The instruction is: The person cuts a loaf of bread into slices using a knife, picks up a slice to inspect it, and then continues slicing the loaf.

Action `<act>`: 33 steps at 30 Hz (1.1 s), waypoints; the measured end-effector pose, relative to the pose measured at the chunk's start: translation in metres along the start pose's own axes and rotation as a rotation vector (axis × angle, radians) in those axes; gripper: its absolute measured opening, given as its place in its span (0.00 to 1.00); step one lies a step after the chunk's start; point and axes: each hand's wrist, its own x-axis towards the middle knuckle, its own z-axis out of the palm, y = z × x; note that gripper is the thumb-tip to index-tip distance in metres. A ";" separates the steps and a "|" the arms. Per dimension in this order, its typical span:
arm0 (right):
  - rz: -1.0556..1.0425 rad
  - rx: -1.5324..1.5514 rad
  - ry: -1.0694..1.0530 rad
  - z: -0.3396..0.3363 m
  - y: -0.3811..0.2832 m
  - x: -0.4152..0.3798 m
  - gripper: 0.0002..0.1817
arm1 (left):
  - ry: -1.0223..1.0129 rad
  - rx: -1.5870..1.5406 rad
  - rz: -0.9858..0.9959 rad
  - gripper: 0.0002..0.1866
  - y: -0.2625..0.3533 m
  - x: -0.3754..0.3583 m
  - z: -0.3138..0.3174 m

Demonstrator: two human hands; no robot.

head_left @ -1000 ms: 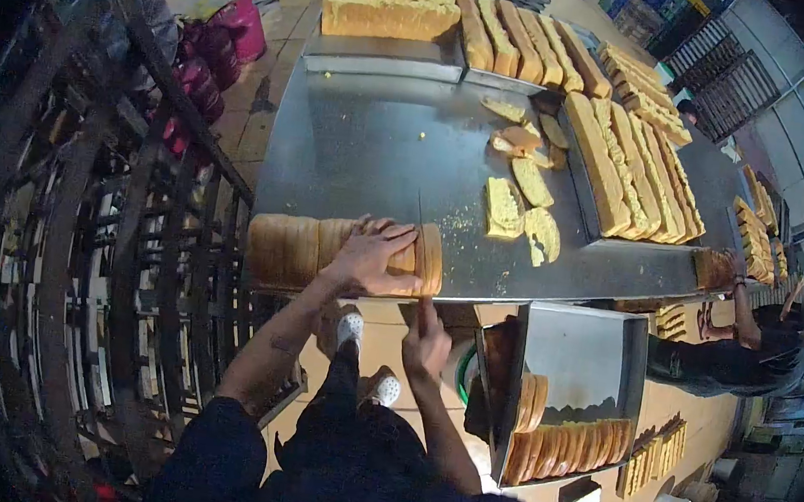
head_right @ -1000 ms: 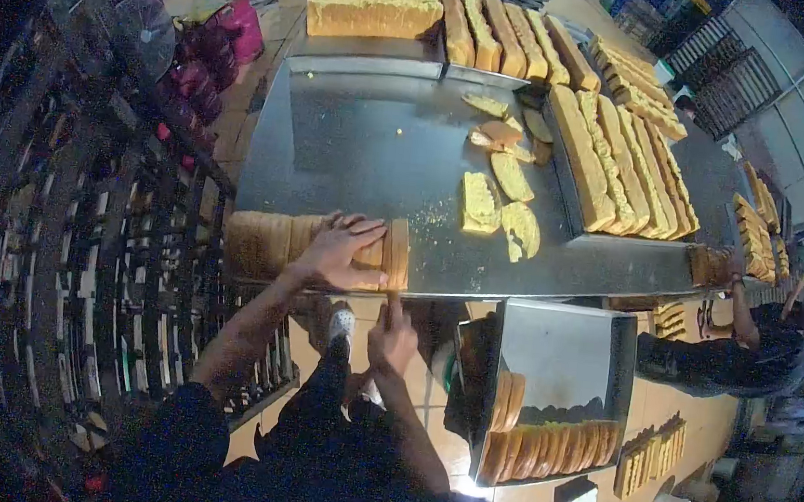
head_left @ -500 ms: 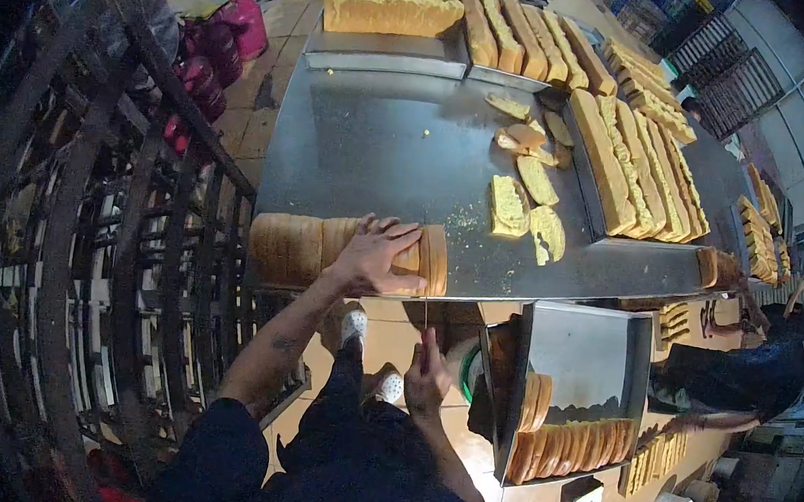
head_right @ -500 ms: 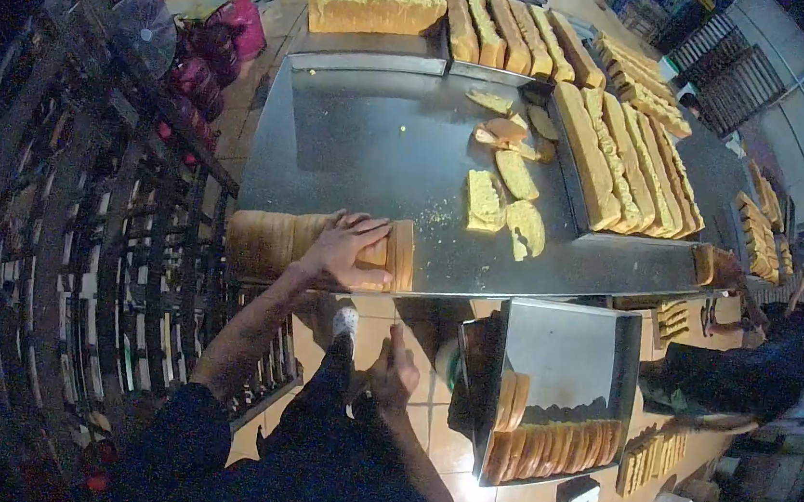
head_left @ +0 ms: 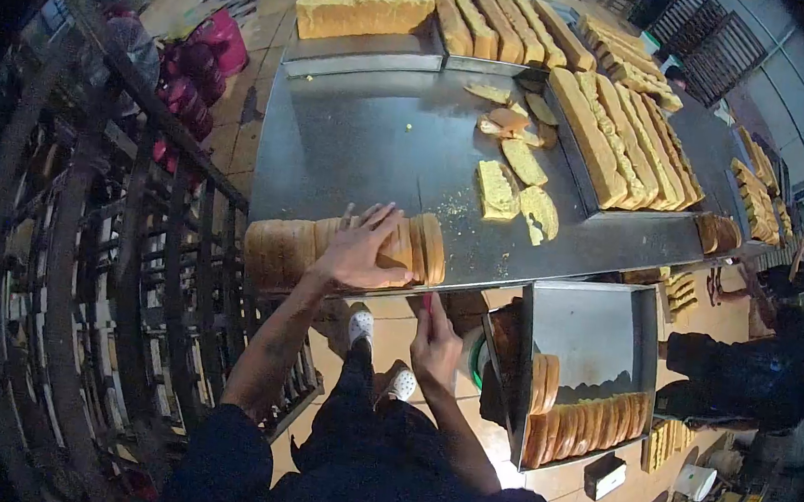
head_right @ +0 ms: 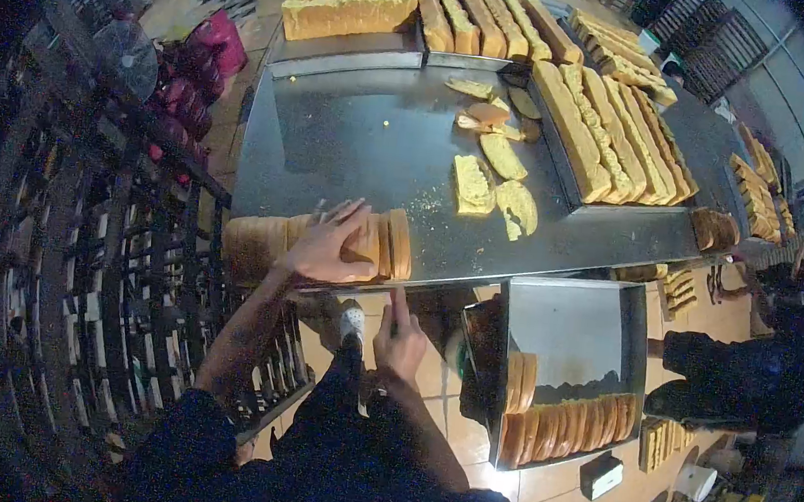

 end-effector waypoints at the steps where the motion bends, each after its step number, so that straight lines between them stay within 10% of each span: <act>1: -0.029 0.035 0.048 -0.003 -0.002 -0.008 0.19 | -0.002 0.028 -0.009 0.58 -0.001 -0.002 -0.003; 33: -0.188 0.031 0.060 0.039 0.027 -0.028 0.31 | 0.027 0.058 0.019 0.53 -0.013 -0.004 0.016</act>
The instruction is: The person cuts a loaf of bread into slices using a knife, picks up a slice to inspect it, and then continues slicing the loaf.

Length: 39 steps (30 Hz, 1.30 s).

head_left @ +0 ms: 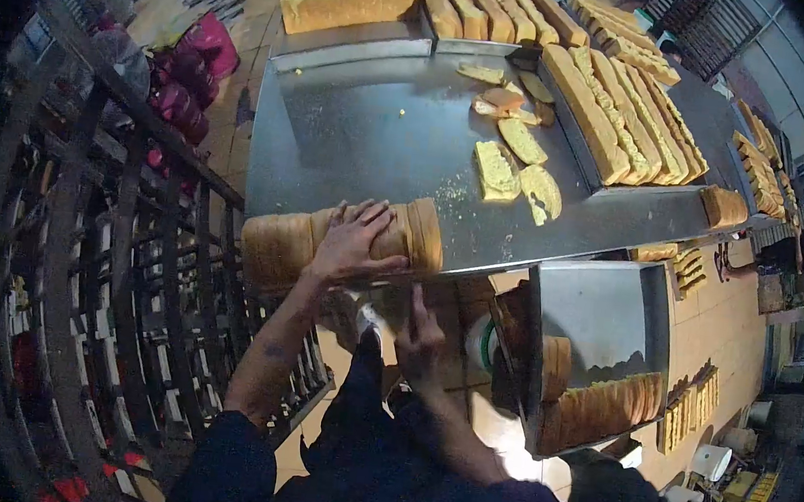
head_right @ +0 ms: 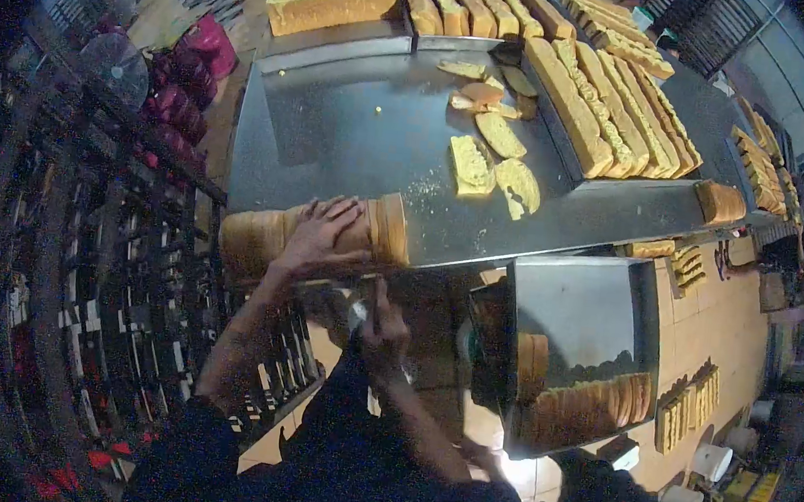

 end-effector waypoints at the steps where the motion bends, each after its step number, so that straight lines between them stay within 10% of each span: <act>1: -0.016 0.037 0.029 0.004 -0.001 0.012 0.33 | 0.000 0.018 0.001 0.53 0.001 0.000 -0.001; 9: 0.264 -0.007 -0.164 -0.023 -0.037 0.022 0.22 | 0.010 -0.040 -0.023 0.54 0.009 -0.004 -0.006; 23: 0.000 -0.030 0.064 -0.017 -0.008 -0.021 0.30 | 0.032 -0.002 0.015 0.55 0.002 0.004 -0.004; 39: 0.266 -0.091 -0.132 -0.002 -0.010 0.009 0.18 | 0.051 -0.040 0.002 0.55 0.002 -0.001 0.003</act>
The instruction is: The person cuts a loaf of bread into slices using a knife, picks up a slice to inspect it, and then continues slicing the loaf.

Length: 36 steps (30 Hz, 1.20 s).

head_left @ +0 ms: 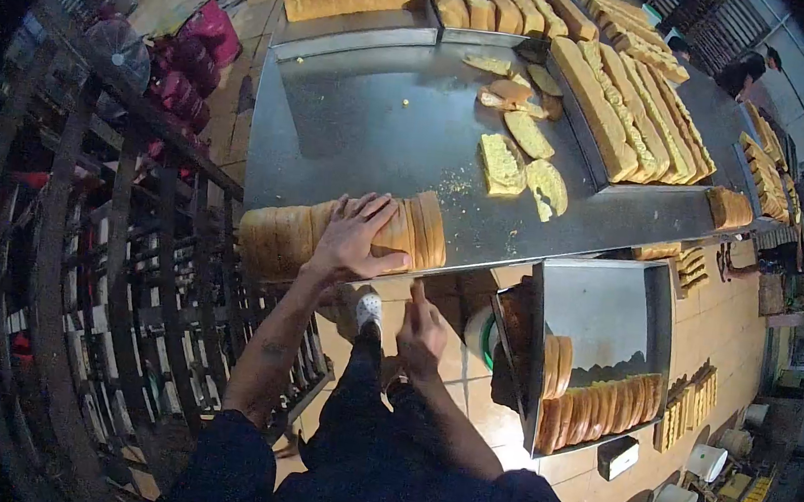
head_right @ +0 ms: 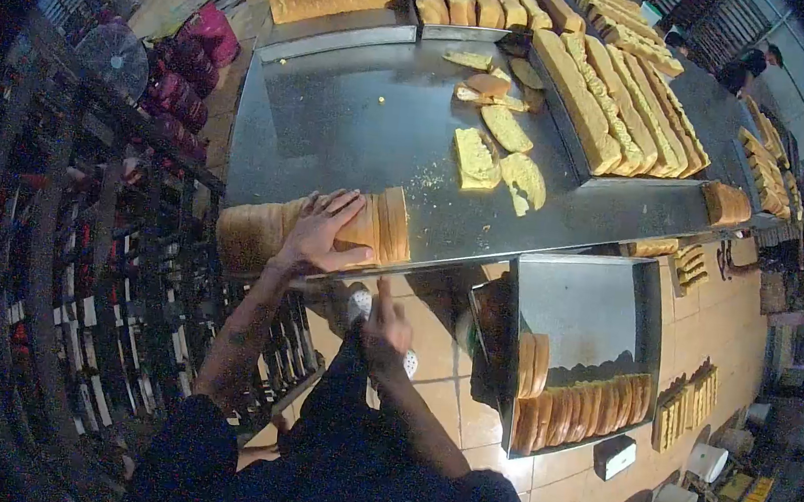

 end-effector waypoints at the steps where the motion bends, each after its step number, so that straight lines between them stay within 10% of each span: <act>1: 0.013 -0.004 0.006 -0.007 0.010 -0.029 0.18 | -0.019 0.005 -0.004 0.54 0.003 -0.001 -0.003; 36: -0.243 0.033 0.103 -0.064 0.000 -0.050 0.21 | -0.013 -0.169 -0.047 0.54 -0.008 -0.011 -0.024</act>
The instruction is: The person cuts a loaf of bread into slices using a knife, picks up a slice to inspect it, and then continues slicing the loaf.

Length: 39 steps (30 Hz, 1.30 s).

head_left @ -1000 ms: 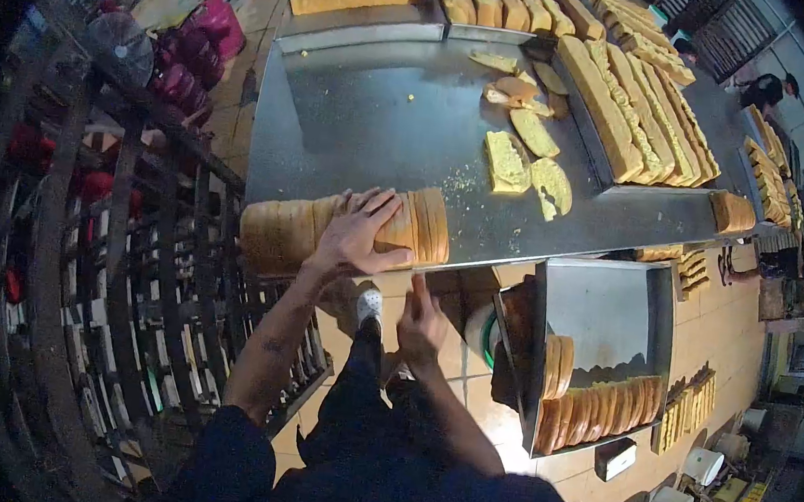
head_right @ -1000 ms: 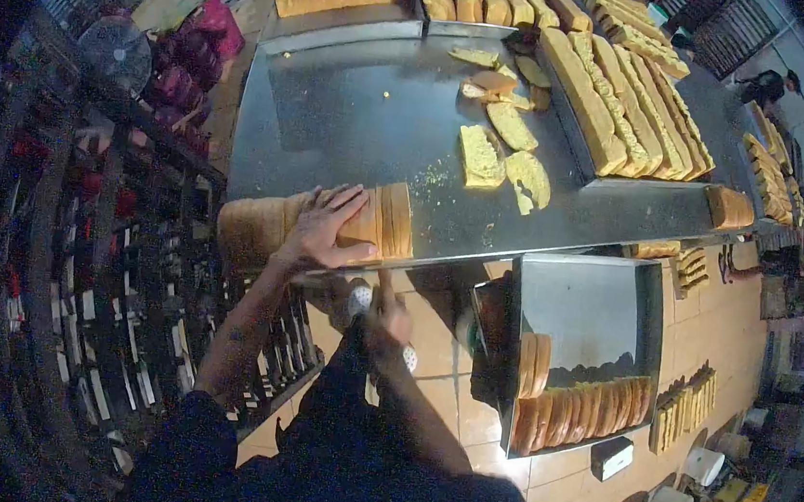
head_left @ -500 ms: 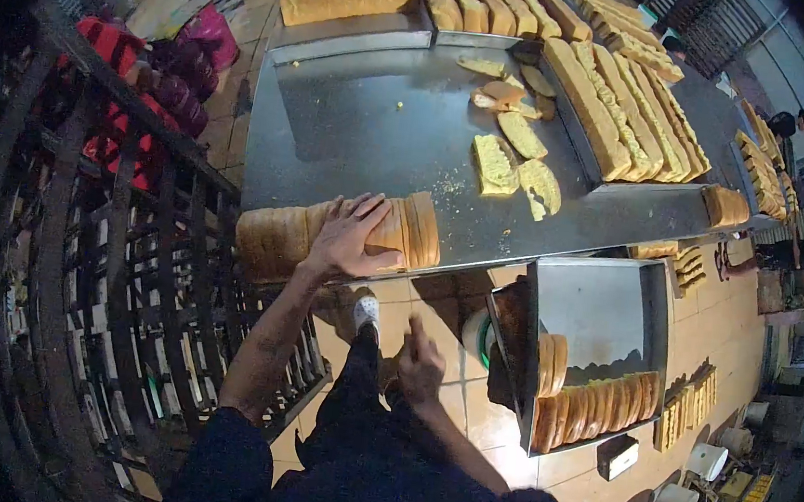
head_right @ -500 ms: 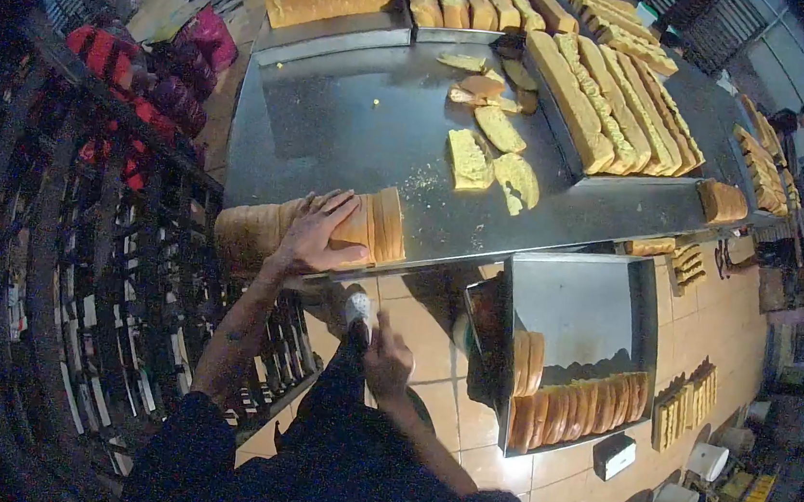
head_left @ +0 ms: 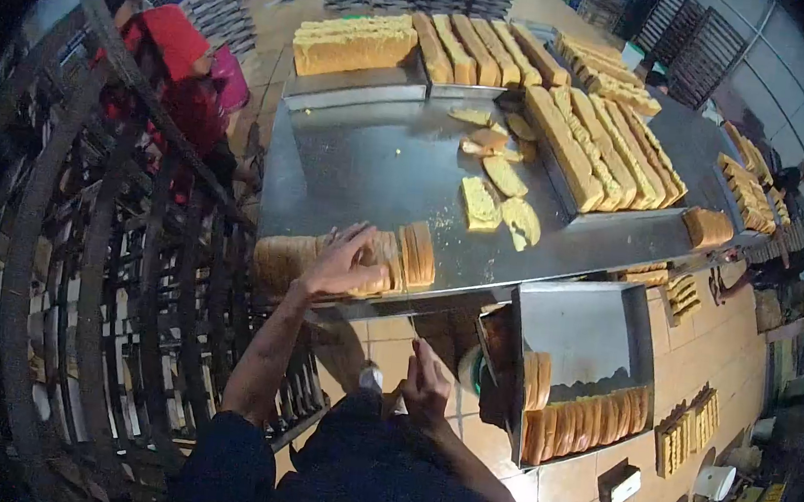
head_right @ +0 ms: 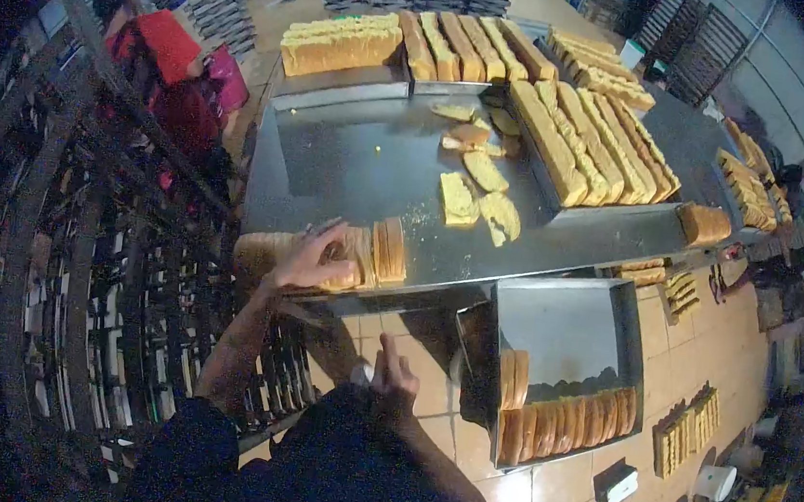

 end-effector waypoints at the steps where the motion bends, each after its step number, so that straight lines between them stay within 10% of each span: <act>1: 0.026 0.019 -0.004 -0.002 -0.003 0.001 0.21 | -0.012 -0.009 0.007 0.54 0.001 -0.002 -0.002; 35: 0.045 -0.039 -0.097 0.081 -0.005 0.043 0.35 | 0.047 0.173 0.108 0.54 -0.020 -0.003 0.021; 39: -0.061 0.012 0.121 0.070 0.003 -0.017 0.25 | 0.043 0.164 0.085 0.53 -0.014 0.000 0.011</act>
